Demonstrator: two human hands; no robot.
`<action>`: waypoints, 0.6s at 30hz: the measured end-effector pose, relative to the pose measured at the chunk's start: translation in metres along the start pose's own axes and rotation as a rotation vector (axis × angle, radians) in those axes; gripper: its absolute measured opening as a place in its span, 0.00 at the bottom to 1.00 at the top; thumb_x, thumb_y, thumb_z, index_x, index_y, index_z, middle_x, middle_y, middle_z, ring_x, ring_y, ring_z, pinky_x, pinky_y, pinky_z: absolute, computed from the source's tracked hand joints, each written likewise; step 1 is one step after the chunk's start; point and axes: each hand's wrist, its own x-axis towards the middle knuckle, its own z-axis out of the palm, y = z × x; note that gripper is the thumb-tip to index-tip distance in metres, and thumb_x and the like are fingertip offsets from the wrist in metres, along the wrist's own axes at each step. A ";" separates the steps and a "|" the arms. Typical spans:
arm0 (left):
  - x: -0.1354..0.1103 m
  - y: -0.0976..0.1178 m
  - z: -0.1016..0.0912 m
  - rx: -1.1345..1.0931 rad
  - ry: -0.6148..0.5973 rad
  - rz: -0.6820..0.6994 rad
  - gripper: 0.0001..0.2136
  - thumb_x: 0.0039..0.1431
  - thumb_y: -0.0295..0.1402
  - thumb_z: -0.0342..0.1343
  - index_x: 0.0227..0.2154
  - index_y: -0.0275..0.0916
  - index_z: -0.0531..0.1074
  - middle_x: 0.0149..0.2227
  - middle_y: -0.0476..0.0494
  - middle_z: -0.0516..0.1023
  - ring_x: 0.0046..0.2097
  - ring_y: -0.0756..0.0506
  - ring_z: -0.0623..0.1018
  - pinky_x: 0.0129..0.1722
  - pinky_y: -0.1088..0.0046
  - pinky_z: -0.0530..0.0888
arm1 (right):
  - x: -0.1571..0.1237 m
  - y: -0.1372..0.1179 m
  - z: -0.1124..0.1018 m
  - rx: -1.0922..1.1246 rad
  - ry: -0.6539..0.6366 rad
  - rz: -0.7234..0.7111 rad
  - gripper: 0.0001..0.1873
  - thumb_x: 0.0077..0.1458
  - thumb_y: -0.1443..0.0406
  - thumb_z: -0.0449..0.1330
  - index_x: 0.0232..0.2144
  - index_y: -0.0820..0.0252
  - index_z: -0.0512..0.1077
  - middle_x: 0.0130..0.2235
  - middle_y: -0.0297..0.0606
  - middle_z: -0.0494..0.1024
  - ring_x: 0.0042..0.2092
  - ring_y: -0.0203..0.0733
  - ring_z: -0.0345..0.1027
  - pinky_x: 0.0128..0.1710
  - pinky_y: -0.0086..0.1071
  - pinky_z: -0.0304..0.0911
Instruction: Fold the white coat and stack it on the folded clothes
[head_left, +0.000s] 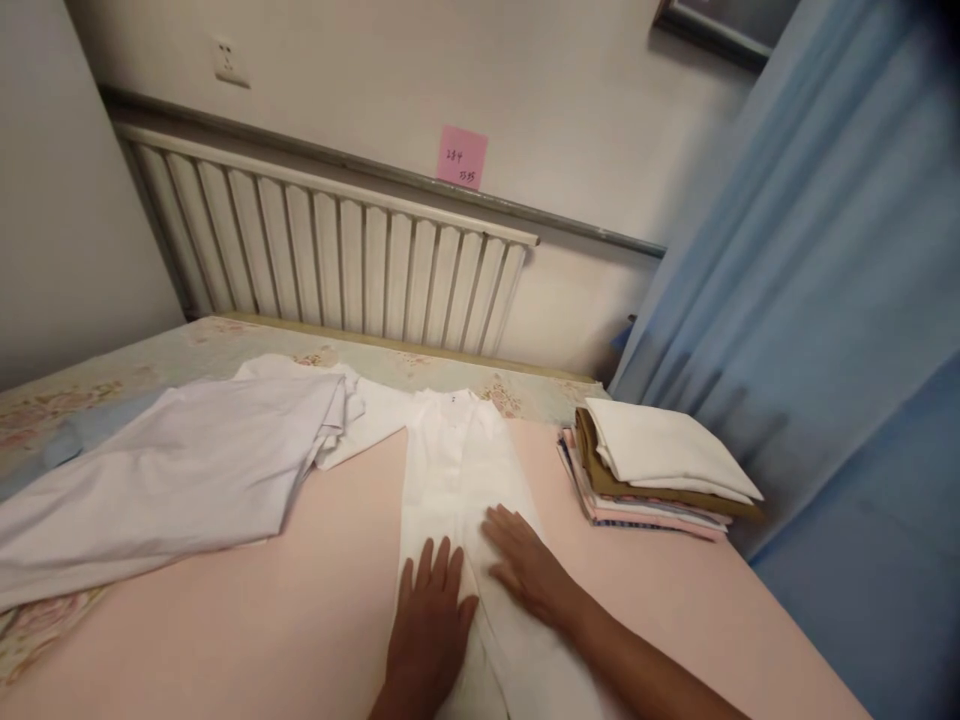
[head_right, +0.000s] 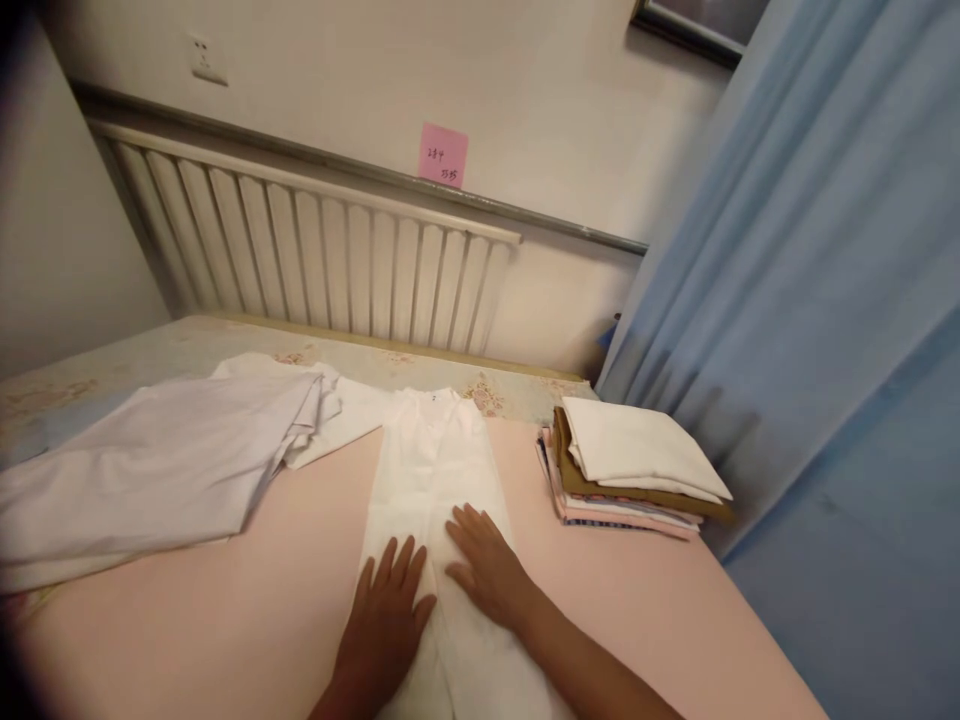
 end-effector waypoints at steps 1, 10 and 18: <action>0.000 0.001 0.000 0.005 0.008 0.000 0.24 0.64 0.40 0.43 0.62 0.41 0.59 0.65 0.42 0.57 0.66 0.36 0.55 0.62 0.48 0.56 | -0.024 0.001 -0.001 0.032 0.002 0.017 0.28 0.61 0.57 0.53 0.63 0.48 0.56 0.66 0.34 0.53 0.68 0.46 0.41 0.66 0.49 0.38; -0.002 0.003 -0.019 -0.161 0.091 -0.050 0.23 0.65 0.39 0.41 0.60 0.35 0.61 0.62 0.37 0.63 0.65 0.39 0.58 0.62 0.53 0.59 | -0.130 0.023 0.009 0.290 0.209 0.321 0.27 0.57 0.56 0.56 0.59 0.51 0.64 0.63 0.37 0.61 0.65 0.47 0.51 0.65 0.48 0.44; -0.074 -0.008 -0.064 -0.513 0.085 -0.621 0.23 0.60 0.45 0.41 0.47 0.35 0.70 0.48 0.38 0.76 0.51 0.40 0.74 0.53 0.60 0.70 | -0.137 0.030 0.012 1.134 0.607 0.774 0.19 0.46 0.56 0.61 0.39 0.61 0.72 0.42 0.46 0.79 0.47 0.48 0.74 0.53 0.42 0.67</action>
